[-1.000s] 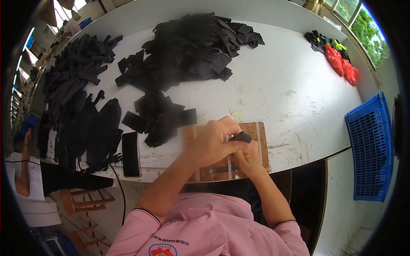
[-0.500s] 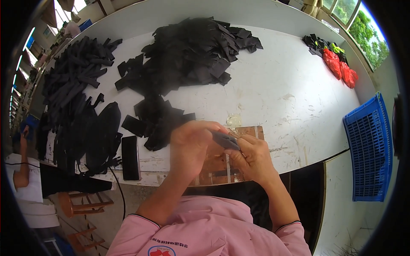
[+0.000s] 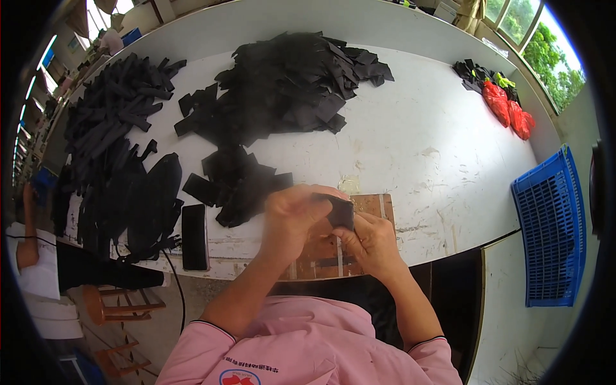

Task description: The person is applying glue to small black leather pieces and joining them together on a workbench as part of a manufacturing process.

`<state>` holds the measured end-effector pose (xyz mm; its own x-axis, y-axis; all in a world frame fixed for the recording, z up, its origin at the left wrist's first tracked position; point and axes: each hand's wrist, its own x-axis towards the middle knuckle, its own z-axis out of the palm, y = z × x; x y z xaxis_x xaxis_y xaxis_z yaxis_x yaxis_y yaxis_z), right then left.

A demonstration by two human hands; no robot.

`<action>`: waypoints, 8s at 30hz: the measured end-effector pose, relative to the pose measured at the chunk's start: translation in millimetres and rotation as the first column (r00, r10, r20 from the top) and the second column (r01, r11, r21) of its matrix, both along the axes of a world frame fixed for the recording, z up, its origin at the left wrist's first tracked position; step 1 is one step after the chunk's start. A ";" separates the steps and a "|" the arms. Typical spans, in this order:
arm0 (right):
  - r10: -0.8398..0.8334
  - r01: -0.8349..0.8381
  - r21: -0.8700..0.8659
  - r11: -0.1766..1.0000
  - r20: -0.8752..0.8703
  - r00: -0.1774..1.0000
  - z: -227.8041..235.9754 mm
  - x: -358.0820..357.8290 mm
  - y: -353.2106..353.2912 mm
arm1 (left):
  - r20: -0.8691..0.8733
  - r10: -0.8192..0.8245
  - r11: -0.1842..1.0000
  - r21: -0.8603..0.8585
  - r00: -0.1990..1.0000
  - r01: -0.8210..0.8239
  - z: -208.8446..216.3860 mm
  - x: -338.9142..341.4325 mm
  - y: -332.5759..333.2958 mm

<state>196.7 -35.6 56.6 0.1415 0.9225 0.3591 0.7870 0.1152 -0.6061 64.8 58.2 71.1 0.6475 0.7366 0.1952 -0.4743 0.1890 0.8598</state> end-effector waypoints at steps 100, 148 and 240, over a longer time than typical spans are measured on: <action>0.085 -0.388 -0.276 0.879 -0.710 0.699 -25.7 -49.5 -5.2 | -0.148 -0.256 0.841 -0.521 0.955 0.145 -60.3 -100.1 -38.0; -0.128 0.129 -0.009 0.992 -0.211 0.969 -43.0 -94.3 -20.1 | -0.410 0.679 0.705 0.596 0.608 -0.385 -58.3 -75.7 -77.9; 0.115 -0.286 0.002 0.958 -0.919 0.377 11.7 17.6 25.0 | 0.156 -0.215 0.914 -0.315 0.964 0.255 4.8 2.5 -32.9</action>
